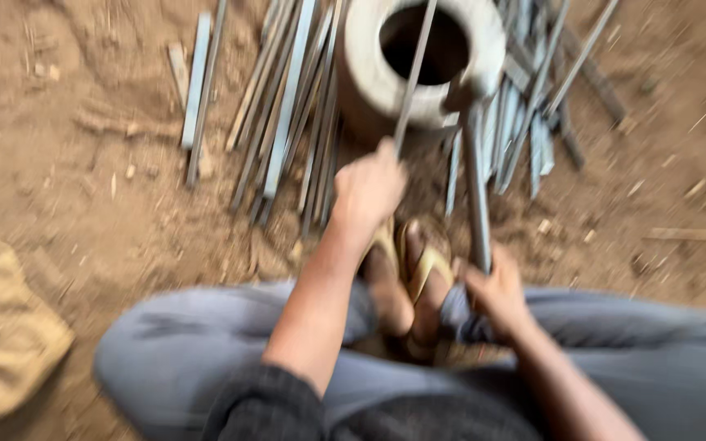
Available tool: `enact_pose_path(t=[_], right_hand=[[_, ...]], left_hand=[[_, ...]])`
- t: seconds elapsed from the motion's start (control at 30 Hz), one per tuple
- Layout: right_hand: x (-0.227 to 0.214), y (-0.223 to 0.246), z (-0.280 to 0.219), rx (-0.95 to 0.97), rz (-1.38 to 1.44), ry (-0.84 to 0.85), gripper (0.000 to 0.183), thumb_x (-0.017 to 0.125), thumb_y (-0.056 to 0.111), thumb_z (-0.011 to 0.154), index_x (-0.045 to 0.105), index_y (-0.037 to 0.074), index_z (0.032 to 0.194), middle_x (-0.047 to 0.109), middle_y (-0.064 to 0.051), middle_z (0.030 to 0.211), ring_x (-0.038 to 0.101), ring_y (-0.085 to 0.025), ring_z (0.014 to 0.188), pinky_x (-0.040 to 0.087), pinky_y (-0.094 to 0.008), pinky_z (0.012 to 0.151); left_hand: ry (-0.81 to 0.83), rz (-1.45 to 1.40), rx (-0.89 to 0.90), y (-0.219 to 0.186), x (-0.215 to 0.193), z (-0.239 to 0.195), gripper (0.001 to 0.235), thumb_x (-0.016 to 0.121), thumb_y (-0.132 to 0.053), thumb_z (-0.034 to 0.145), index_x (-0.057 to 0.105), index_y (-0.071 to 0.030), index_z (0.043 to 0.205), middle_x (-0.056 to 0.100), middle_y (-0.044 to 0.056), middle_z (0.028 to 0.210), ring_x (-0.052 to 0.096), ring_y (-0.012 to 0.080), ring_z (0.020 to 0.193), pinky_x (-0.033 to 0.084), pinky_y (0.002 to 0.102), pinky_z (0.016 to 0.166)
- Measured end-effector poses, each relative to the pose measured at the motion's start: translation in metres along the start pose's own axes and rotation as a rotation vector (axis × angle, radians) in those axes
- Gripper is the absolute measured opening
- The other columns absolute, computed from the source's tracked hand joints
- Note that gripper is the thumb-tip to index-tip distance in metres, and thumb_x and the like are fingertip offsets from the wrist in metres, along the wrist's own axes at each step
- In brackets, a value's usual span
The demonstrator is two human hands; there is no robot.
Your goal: The person sits on the ground and repeatedly hammers metal rods placed on a cylindrical concrete block. They pick up rods from a pile, position them, strike them with a hammer, and then place them aside.
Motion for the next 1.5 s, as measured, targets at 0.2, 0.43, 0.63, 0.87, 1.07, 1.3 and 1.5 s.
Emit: enact_pose_path(t=[0.2, 0.43, 0.63, 0.87, 1.07, 1.3, 1.5], right_hand=[[-0.039, 0.030, -0.024, -0.120, 0.535, 0.026, 0.034, 0.069, 0.035, 0.088, 0.055, 0.008, 0.103, 0.051, -0.005, 0.060, 0.047, -0.016, 0.044, 0.038, -0.033, 0.039], [-0.141, 0.173, 0.011, -0.862, 0.524, -0.184, 0.048, 0.047, 0.061, 0.100, 0.055, 0.014, 0.106, 0.052, -0.003, 0.071, 0.050, -0.013, 0.053, 0.042, -0.029, 0.047], [-0.049, 0.116, 0.099, -0.364, 0.574, -0.092, 0.030, 0.055, 0.042, 0.109, 0.052, 0.017, 0.093, 0.042, 0.006, 0.065, 0.040, -0.005, 0.047, 0.036, -0.026, 0.042], [-0.015, 0.024, 0.047, -0.157, 0.297, -0.035, 0.040, 0.034, 0.046, 0.109, 0.044, 0.011, 0.091, 0.045, 0.003, 0.057, 0.039, -0.011, 0.037, 0.035, -0.029, 0.030], [-0.011, -0.031, 0.003, 0.285, 0.288, 0.103, 0.038, 0.041, 0.051, 0.101, 0.044, 0.015, 0.092, 0.041, -0.002, 0.054, 0.037, -0.014, 0.037, 0.030, -0.032, 0.033], [-0.002, -0.058, 0.015, 0.297, 0.548, 0.242, 0.043, 0.044, 0.053, 0.108, 0.038, 0.015, 0.089, 0.039, 0.003, 0.061, 0.037, -0.010, 0.045, 0.032, -0.027, 0.037], [-0.006, -0.043, 0.018, 0.232, 0.262, 0.192, 0.041, 0.043, 0.051, 0.105, 0.039, 0.014, 0.088, 0.044, -0.002, 0.059, 0.040, -0.015, 0.043, 0.037, -0.030, 0.037]], left_hand=[[0.198, -0.514, -0.116, 0.036, 0.064, 0.032, 0.051, 0.039, -0.051, 0.103, 0.061, -0.006, 0.111, 0.078, 0.014, 0.089, 0.076, 0.0284, 0.090, 0.055, 0.046, 0.082], [0.028, -0.833, -0.210, 0.043, 0.114, 0.047, 0.056, 0.040, -0.051, 0.106, 0.064, 0.000, 0.113, 0.070, 0.018, 0.091, 0.068, 0.0364, 0.089, 0.054, 0.048, 0.084], [0.044, -0.699, -0.242, 0.045, 0.088, 0.028, 0.057, 0.035, -0.051, 0.107, 0.065, -0.002, 0.111, 0.070, 0.016, 0.095, 0.067, 0.0315, 0.091, 0.052, 0.047, 0.089], [0.024, -0.748, -0.086, 0.018, 0.045, 0.014, 0.053, 0.035, -0.050, 0.109, 0.060, -0.003, 0.108, 0.066, 0.016, 0.090, 0.064, 0.0300, 0.084, 0.055, 0.049, 0.083], [0.098, -1.084, -0.187, 0.014, 0.058, 0.012, 0.028, 0.040, -0.037, 0.109, 0.052, -0.012, 0.116, 0.055, 0.001, 0.082, 0.049, 0.0135, 0.067, 0.042, 0.035, 0.058], [0.128, -1.643, 0.455, -0.063, -0.015, -0.003, 0.029, 0.059, -0.023, 0.106, 0.061, -0.001, 0.125, 0.068, 0.009, 0.111, 0.067, 0.0125, 0.101, 0.058, 0.027, 0.091], [0.470, -2.280, 0.659, -0.107, -0.075, -0.022, 0.045, 0.066, -0.028, 0.109, 0.054, 0.009, 0.132, 0.070, 0.021, 0.117, 0.075, 0.0235, 0.102, 0.063, 0.033, 0.092]])
Point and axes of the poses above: each hand's wrist, its own z-axis towards the middle knuckle, its own x-axis out of the palm, y = z × x, the point moved 9 cm from there along z, towards the middle knuckle
